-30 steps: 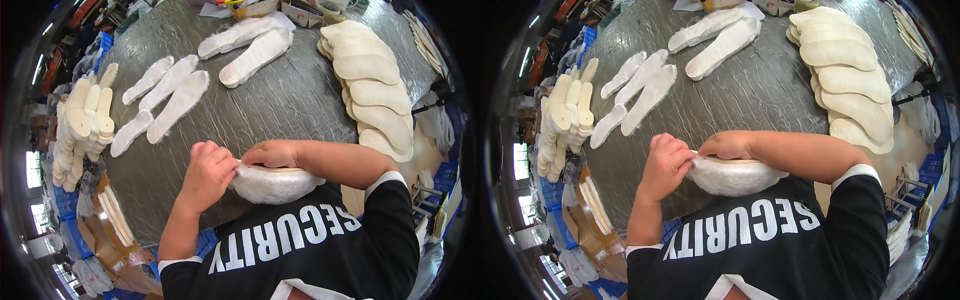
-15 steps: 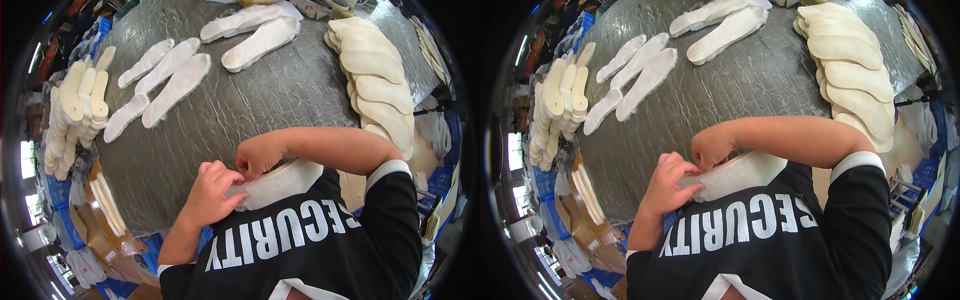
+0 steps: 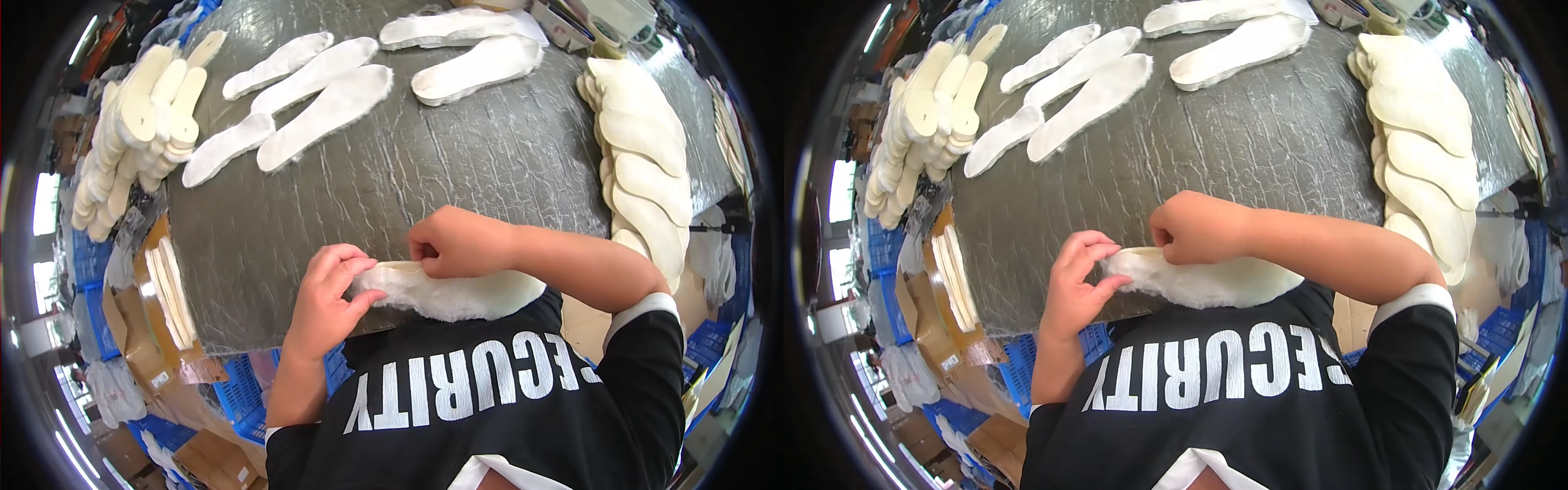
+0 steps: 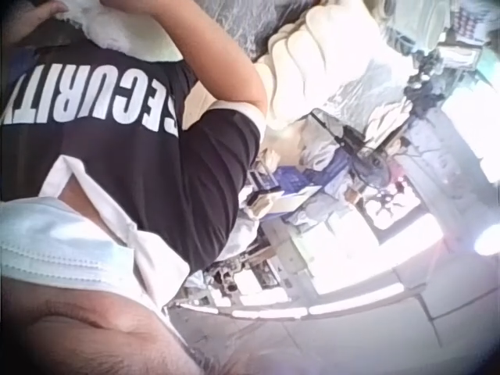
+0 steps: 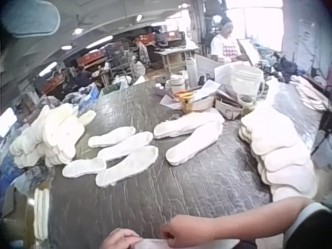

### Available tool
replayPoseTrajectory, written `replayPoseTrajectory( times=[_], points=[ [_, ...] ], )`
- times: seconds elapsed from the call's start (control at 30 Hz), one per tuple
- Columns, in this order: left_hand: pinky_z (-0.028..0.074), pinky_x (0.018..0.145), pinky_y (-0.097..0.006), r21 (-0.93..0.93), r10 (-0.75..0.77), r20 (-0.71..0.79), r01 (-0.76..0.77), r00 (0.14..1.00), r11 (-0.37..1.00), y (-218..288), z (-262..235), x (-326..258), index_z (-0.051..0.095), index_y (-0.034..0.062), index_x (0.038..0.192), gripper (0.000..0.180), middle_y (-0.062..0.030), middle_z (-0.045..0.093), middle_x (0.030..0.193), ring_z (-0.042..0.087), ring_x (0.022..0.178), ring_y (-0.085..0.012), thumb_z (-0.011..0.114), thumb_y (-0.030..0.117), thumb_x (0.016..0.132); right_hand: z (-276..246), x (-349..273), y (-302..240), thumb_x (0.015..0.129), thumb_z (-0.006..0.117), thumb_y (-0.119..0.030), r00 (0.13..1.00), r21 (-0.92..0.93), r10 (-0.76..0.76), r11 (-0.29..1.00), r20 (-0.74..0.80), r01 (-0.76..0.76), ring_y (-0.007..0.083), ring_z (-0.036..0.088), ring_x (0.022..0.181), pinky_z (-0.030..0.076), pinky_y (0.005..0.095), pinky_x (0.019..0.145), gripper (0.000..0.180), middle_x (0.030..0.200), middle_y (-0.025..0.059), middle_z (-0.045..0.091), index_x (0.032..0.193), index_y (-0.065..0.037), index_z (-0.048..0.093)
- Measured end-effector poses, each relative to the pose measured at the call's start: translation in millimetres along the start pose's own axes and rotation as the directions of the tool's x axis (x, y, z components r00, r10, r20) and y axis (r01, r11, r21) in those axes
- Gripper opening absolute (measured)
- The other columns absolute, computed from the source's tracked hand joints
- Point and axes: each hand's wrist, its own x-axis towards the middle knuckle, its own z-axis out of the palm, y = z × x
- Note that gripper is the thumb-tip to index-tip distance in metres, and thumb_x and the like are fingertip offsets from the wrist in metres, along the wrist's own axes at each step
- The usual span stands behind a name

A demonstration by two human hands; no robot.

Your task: Layering and aligning shoe insole components by hand.

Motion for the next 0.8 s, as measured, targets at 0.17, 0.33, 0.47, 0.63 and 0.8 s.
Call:
replayPoseTrajectory(
  times=[0.17, 0.33, 0.47, 0.63, 0.8],
  points=[
    [0.051, 0.069, -0.033, -0.050, 0.082, -0.078, -0.086, 0.994, 0.995, -15, 14, -8, 0.066, 0.0031, 0.095, 0.026, -0.0082, 0.060, 0.095, 0.061, 0.081, -0.0253, 0.074, -0.008, 0.073, -4, -1, -17, 0.081, 0.062, -0.012, 1.000, 0.033, -0.005, 0.999, -0.015, 0.006, 0.0266, 0.067, 0.077, 0.052, 0.0390, 0.069, 0.018, 0.082, 0.0144, 0.069, 0.091, 0.001, 0.068],
    [0.050, 0.072, -0.035, 0.000, 0.202, -0.081, -0.202, 0.976, 0.979, -2, 16, 9, 0.068, 0.0037, 0.095, 0.028, -0.0080, 0.060, 0.095, 0.059, 0.086, -0.0259, 0.072, -0.010, 0.071, -3, 18, -2, 0.086, 0.065, -0.014, 0.998, 0.179, 0.011, 0.984, 0.058, -0.021, 0.0144, 0.058, 0.061, 0.047, 0.0323, 0.060, 0.014, 0.068, 0.0053, 0.063, 0.089, 0.000, 0.066],
    [0.045, 0.081, -0.039, 0.241, 0.331, 0.047, -0.333, 0.942, 0.912, 9, 2, 24, 0.070, 0.0062, 0.090, 0.027, -0.0041, 0.061, 0.094, 0.057, 0.088, -0.0257, 0.074, -0.005, 0.065, -4, 12, -6, 0.090, 0.067, -0.016, 0.997, 0.266, 0.072, 0.961, 0.040, -0.080, 0.0092, 0.053, 0.060, 0.044, 0.0292, 0.056, 0.016, 0.066, 0.0008, 0.059, 0.086, -0.001, 0.065],
    [0.043, 0.081, -0.040, 0.252, 0.413, 0.091, -0.423, 0.906, 0.871, 9, -1, 28, 0.070, 0.0079, 0.085, 0.023, -0.0002, 0.064, 0.090, 0.056, 0.086, -0.0238, 0.076, 0.003, 0.063, 2, 6, -6, 0.089, 0.064, -0.015, 0.998, 0.324, 0.058, 0.944, 0.025, -0.062, 0.0108, 0.057, 0.059, 0.045, 0.0288, 0.056, 0.016, 0.066, 0.0031, 0.061, 0.083, 0.000, 0.065],
    [0.043, 0.079, -0.039, 0.262, 0.488, 0.069, -0.488, 0.870, 0.833, 6, 5, 29, 0.070, 0.0074, 0.081, 0.021, 0.0003, 0.065, 0.086, 0.056, 0.084, -0.0223, 0.075, 0.006, 0.061, 5, 1, -8, 0.088, 0.064, -0.017, 0.997, 0.246, 0.056, 0.968, -0.060, -0.040, 0.0126, 0.058, 0.062, 0.046, 0.0313, 0.058, 0.018, 0.065, 0.0053, 0.061, 0.082, 0.001, 0.065]
  ],
)
